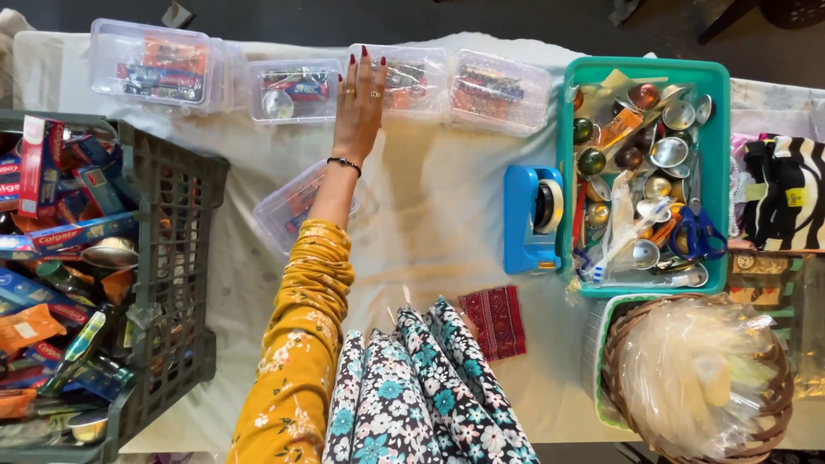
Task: The person wraps small plastic containers filled with items using bubble wrap and secures them with tape. They handle the containers and wrapping materials by hand, placing the finished packages on the table.
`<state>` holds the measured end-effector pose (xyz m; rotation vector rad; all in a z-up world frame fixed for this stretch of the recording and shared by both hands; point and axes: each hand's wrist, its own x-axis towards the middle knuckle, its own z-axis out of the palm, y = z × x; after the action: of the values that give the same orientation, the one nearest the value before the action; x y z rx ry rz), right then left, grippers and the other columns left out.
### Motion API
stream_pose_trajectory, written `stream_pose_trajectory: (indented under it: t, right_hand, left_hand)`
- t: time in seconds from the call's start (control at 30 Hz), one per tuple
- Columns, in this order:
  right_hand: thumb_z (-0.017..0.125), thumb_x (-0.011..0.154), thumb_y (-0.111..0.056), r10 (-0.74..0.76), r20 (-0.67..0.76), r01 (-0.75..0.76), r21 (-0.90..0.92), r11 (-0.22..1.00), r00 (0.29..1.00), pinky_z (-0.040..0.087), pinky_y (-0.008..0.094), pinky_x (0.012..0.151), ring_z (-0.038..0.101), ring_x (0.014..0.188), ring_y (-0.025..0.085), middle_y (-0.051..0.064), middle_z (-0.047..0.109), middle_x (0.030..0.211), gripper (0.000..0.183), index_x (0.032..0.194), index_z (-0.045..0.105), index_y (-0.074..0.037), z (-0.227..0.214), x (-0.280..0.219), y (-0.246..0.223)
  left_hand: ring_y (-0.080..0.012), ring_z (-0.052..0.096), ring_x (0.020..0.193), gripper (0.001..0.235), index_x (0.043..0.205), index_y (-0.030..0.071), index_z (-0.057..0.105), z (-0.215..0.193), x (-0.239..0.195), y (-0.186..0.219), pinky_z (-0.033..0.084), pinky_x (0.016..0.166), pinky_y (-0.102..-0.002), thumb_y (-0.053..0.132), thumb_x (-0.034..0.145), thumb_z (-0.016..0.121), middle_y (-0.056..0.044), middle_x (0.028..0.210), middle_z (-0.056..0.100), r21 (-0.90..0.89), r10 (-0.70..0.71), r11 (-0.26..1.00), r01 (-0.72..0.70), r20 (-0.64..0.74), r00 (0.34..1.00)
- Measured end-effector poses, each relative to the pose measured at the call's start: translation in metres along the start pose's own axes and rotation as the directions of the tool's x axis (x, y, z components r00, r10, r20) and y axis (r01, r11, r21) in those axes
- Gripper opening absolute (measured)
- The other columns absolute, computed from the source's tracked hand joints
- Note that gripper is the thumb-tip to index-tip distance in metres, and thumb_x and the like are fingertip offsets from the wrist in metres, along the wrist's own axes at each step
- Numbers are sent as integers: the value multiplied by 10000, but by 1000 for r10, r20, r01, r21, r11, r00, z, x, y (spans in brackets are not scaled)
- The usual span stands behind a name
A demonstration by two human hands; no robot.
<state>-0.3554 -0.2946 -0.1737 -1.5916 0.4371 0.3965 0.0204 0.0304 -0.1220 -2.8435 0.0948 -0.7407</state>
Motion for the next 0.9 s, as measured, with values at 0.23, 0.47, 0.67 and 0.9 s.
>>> stream_pose_trajectory:
  t: [0.23, 0.47, 0.67, 0.9]
  right_hand:
    - [651, 979, -147, 3, -9, -3, -1, 1000, 1000, 552, 223, 724, 681, 814, 63, 10, 754, 911, 176, 1051, 707, 3, -2, -2, -17]
    - [649, 985, -144, 19, -27, -18, 51, 999, 999, 541, 218, 696, 672, 783, 63, 16, 750, 889, 176, 1048, 705, 11, -5, 9, -23]
    - [648, 989, -141, 60, -48, -56, 79, 995, 997, 533, 215, 673, 666, 759, 63, 21, 747, 872, 177, 1046, 703, 17, -11, 7, -19]
    - [647, 994, -138, 89, -17, -86, 117, 989, 996, 524, 211, 648, 659, 733, 64, 27, 743, 853, 177, 1043, 700, 24, 2, 6, -10]
  left_hand:
    - [-398, 168, 1572, 1666, 1654, 48, 71, -62, 16, -66, 195, 1243, -648, 628, 400, 1001, -202, 1702, 85, -440, 69, 898, 15, 174, 982]
    - [-389, 181, 1543, 1738, 1659, 148, -79, -26, 19, -127, 179, 1178, -643, 500, 366, 1028, -163, 1717, 70, 91, -134, 991, 99, 727, 673]
    - [-388, 321, 1472, 1489, 1618, 59, 160, -19, 6, -129, 176, 1213, -623, 484, 444, 972, -170, 1568, 348, 181, -183, 981, 67, 765, 618]
    - [-443, 437, 1383, 1328, 1522, 25, 349, -69, -22, -139, 429, 1097, -546, 500, 450, 973, -195, 1497, 444, -43, -185, 922, 385, 824, 536]
